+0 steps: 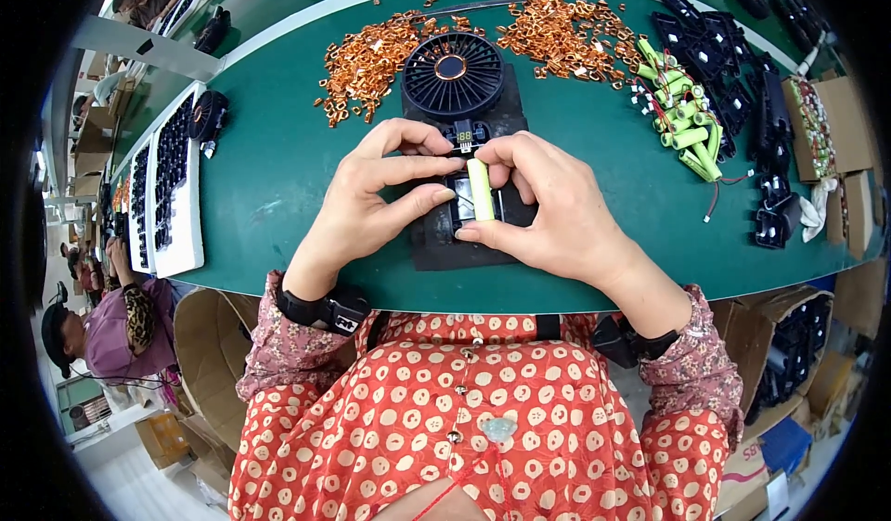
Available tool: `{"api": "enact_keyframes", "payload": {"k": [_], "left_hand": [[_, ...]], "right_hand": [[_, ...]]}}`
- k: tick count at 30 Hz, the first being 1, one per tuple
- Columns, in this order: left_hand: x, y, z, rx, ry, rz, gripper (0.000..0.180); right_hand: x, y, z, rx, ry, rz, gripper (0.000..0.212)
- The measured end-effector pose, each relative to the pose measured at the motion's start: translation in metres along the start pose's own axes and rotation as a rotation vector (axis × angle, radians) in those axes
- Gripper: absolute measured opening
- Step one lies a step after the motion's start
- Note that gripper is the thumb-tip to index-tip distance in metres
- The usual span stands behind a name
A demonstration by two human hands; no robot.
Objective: Assemble battery and plastic housing parts into a portable fan on a factory assembly line.
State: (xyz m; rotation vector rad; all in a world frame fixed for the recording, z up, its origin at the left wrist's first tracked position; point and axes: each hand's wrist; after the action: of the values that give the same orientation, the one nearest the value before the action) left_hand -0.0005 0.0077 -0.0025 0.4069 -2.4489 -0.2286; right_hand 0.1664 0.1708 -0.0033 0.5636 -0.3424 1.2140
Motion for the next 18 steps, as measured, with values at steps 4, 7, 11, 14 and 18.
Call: {"api": "enact_keyframes", "payload": {"k": [4,7,11,14,18], "left_hand": [[-0.01,0.007,-0.009,0.081,0.085,-0.1,0.024],[-0.015,0.011,-0.014,0.12,0.088,-0.157,0.021],[-0.013,0.016,-0.015,0.142,0.164,-0.139,0.018],[-0.01,0.017,-0.013,0.12,0.186,-0.092,0.014],[-0.013,0.016,-0.015,0.111,0.204,-0.091,0.011]], "right_hand": [[-0.003,0.0,-0.004,0.111,-0.125,-0.022,0.055],[-0.005,0.002,0.0,0.11,-0.169,-0.018,0.053],[-0.008,0.0,0.002,0.099,-0.231,-0.012,0.051],[-0.007,-0.002,0.006,0.105,-0.252,-0.002,0.051],[-0.006,-0.009,0.001,0.16,-0.272,-0.008,0.054]]}}
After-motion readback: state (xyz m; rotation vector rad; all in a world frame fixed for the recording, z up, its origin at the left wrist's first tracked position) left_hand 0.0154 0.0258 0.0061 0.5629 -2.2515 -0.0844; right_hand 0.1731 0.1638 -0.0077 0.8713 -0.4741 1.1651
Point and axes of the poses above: each hand's wrist, its own y-axis towards the middle knuckle, its own x-axis out of the back of the hand, z = x × y, and after that the axes turned 2 degrees about z, right-handed
